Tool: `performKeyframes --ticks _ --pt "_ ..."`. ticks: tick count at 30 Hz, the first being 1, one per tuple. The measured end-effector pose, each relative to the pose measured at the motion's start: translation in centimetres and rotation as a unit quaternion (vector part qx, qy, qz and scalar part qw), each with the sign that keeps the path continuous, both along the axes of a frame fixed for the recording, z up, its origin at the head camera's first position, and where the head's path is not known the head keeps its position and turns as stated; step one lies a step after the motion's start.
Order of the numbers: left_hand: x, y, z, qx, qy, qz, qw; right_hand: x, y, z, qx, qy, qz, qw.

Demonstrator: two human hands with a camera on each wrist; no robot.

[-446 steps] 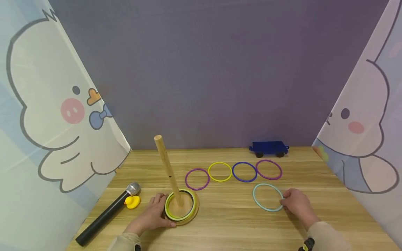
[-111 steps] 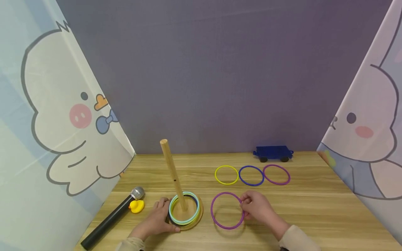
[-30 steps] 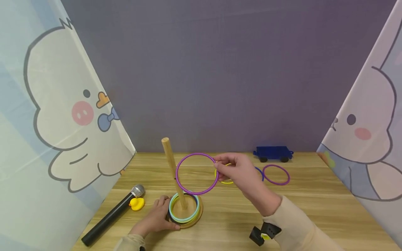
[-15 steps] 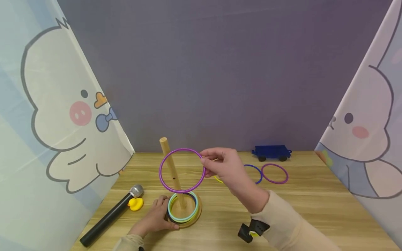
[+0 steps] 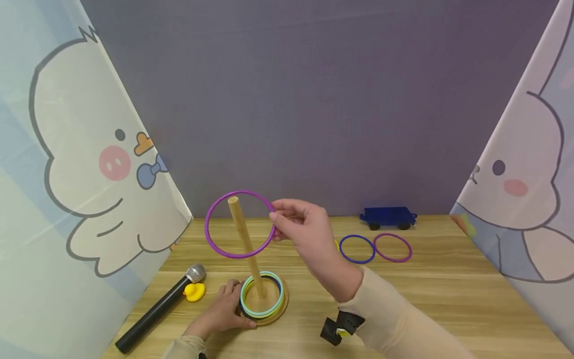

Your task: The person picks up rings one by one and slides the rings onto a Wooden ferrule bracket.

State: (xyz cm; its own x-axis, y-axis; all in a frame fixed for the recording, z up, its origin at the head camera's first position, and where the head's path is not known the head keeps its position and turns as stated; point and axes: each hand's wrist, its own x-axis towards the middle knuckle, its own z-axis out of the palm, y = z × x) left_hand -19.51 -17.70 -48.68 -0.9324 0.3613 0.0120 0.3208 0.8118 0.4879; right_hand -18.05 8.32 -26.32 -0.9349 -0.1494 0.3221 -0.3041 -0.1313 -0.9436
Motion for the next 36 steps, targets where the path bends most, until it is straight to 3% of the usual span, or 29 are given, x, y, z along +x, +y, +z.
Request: performKeyframes --ticks 9,15,30,36 --pt "-0.2 0.1 -0.3 -0.005 -0.009 0.002 0.9999 -1.9 -1.0 -1.1 -0.042 -0.046 0.012 0.998" --pt "-0.2 0.0 -0.3 0.002 -0.013 0.002 0.9999 -2.6 -1.0 -3.2 -0.015 -0.078 0.012 0.997" --pt "-0.2 0.2 0.0 -0.003 0.008 0.003 1.0 -3.2 0.1 -13.4 0.036 -0.167 0.036 0.985" --pt "-0.1 0.2 0.0 -0.004 0.014 0.003 0.9999 -3.6 -0.1 -17.3 0.054 -0.181 0.021 0.982"
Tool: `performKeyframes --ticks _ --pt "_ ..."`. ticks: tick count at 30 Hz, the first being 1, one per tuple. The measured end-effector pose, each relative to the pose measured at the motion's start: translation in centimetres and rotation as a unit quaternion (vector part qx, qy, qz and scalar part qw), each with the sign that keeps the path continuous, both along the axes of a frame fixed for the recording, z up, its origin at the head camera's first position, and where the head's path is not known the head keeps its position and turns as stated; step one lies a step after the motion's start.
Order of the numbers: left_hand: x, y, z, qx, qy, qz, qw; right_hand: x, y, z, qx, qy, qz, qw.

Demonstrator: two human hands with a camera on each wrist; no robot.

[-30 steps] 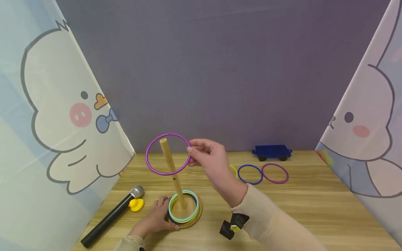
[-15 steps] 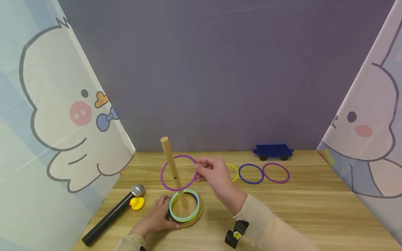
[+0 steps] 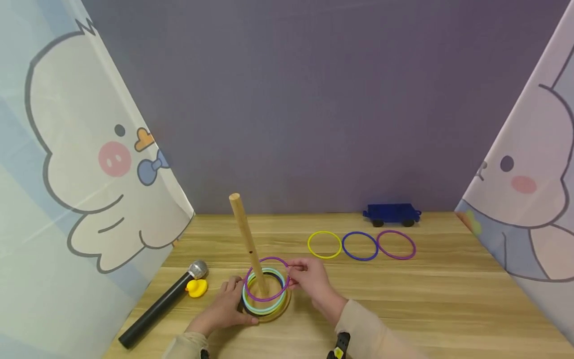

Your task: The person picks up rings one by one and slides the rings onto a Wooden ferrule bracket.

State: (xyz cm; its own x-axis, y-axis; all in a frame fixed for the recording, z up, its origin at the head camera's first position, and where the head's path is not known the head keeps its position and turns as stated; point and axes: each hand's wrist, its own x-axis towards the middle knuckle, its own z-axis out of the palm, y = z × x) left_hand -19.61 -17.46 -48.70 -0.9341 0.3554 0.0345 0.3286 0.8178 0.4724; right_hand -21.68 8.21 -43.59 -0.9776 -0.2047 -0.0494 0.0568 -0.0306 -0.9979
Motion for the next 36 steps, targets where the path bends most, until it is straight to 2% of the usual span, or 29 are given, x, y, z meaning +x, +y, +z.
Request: performKeyframes --ticks 4,8,18,24,27,30,36 --pt "0.0 -0.1 0.1 -0.003 0.004 -0.001 1.0 -0.3 -0.5 -2.1 0.003 -0.004 -0.001 1.0" --pt "-0.2 0.0 0.0 -0.011 0.007 0.0 0.9999 -0.6 -1.0 -3.2 0.009 -0.005 -0.002 1.0" --pt "-0.3 -0.1 -0.2 -0.013 0.011 -0.002 0.9999 -0.8 -2.0 -4.3 0.033 0.012 -0.035 0.999" --pt "-0.3 0.0 -0.2 -0.012 0.014 -0.001 0.9998 -1.8 -1.5 -4.8 0.055 0.017 -0.065 0.996" --pt "-0.3 0.0 -0.3 -0.014 0.012 -0.001 0.9998 -2.5 -0.4 -4.9 0.083 0.009 -0.084 0.993" --pt "-0.3 0.1 -0.2 -0.015 0.007 -0.001 0.9999 -3.3 0.9 -4.9 0.122 0.002 -0.084 0.989" --pt "-0.2 0.0 -0.1 -0.015 0.002 0.001 0.9999 -4.6 3.7 -5.1 0.246 0.039 -0.069 0.966"
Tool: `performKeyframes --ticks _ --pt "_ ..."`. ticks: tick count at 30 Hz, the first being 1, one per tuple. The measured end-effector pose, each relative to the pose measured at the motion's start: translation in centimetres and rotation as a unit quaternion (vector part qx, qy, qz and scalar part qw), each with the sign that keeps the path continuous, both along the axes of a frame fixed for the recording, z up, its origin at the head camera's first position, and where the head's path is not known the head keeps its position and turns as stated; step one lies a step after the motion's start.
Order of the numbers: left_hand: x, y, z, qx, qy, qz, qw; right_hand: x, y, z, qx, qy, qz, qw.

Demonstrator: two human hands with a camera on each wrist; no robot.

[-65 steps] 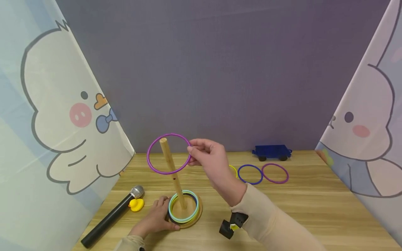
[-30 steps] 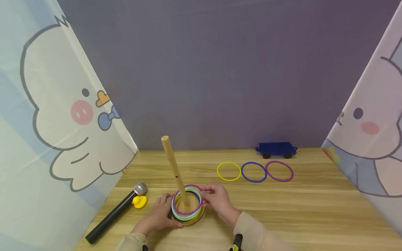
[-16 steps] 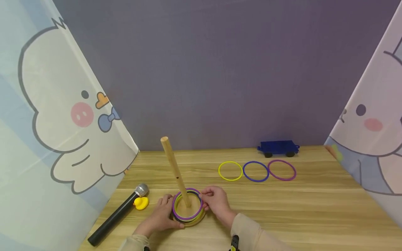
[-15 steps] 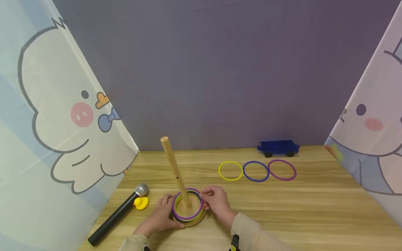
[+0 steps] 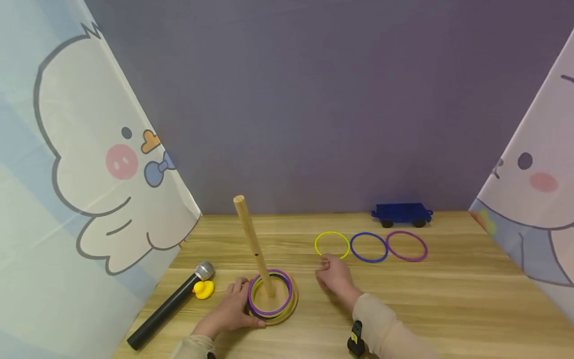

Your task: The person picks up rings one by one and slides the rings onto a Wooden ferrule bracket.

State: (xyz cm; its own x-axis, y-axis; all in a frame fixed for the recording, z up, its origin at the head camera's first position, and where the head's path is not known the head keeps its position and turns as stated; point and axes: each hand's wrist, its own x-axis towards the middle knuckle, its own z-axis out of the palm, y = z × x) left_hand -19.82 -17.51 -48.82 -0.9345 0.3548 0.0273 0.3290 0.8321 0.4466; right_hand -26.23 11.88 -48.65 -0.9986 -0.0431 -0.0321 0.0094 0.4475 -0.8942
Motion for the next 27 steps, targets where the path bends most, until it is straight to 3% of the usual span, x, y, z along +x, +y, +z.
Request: performKeyframes --ticks 8,12,19,27 --pt "0.1 0.0 -0.1 0.006 -0.013 -0.003 0.9999 -0.1 2.5 0.0 0.024 -0.038 0.016 0.999" --pt "0.1 0.0 0.0 0.009 -0.007 -0.004 0.9999 0.2 3.5 0.1 0.046 -0.02 0.005 0.999" --pt "0.0 -0.1 0.3 0.012 -0.014 -0.004 0.9998 0.9 5.1 0.6 0.145 0.023 0.023 0.989" --pt "0.2 -0.2 0.2 0.006 -0.014 -0.009 0.9998 2.4 6.3 0.3 0.128 0.019 0.025 0.991"
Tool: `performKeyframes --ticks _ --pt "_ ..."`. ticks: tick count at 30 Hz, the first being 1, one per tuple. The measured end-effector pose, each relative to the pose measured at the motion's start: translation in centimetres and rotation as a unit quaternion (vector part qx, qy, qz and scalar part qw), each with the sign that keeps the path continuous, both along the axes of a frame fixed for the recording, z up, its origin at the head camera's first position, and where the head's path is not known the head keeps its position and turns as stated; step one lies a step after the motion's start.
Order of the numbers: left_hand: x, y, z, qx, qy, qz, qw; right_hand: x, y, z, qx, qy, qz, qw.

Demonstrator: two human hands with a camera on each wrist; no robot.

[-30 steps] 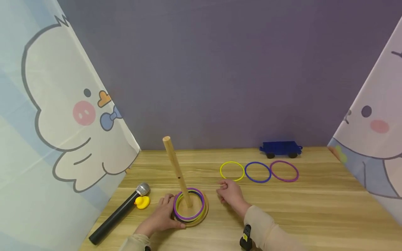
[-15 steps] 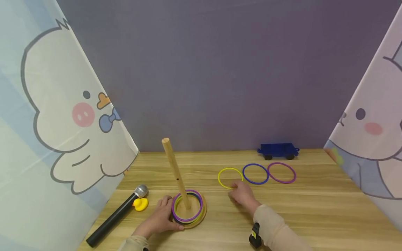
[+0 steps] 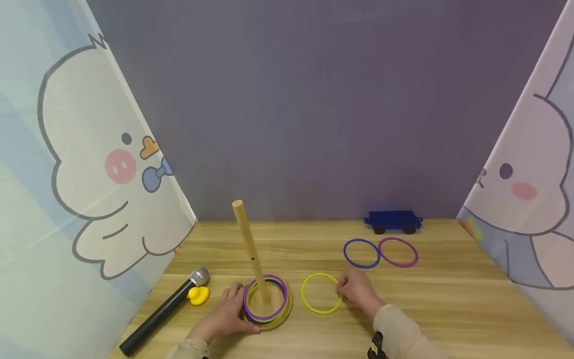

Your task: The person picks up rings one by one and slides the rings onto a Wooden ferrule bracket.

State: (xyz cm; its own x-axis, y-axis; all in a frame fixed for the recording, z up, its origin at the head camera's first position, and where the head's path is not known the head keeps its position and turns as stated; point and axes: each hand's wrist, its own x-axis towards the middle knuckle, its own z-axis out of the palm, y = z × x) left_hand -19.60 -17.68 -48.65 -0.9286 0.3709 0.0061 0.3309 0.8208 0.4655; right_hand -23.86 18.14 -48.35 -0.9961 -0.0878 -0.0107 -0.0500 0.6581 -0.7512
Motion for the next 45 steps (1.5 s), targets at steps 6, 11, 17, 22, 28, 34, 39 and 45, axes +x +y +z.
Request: performKeyframes --ticks 6,11,17,22,28,34,39,45 --pt "0.3 0.0 -0.4 0.003 0.005 0.0 1.0 0.6 0.2 -0.4 0.031 -0.002 -0.013 0.999" --pt "0.3 0.0 -0.5 0.01 0.003 0.002 0.9999 0.9 0.1 -0.3 0.065 -0.016 -0.022 0.998" --pt "0.3 0.0 -0.2 0.014 -0.005 0.002 0.9999 1.3 0.1 0.1 0.066 -0.032 -0.022 0.997" --pt "0.3 0.1 -0.1 0.013 -0.007 0.003 0.9999 1.6 0.3 0.5 0.031 -0.041 -0.025 0.998" --pt "0.2 0.1 -0.2 0.011 -0.005 0.002 0.9999 1.7 0.5 0.4 -0.013 -0.068 -0.041 0.997" --pt "0.1 0.0 -0.2 0.015 -0.003 0.002 0.9999 1.9 0.7 0.3 -0.069 -0.1 -0.038 0.992" --pt "0.0 -0.1 -0.2 0.017 -0.002 0.001 0.9999 2.2 1.0 0.9 -0.124 -0.108 -0.003 0.986" --pt "-0.2 -0.2 -0.5 0.012 -0.002 0.004 0.9999 2.7 0.8 2.6 -0.176 -0.105 0.045 0.978"
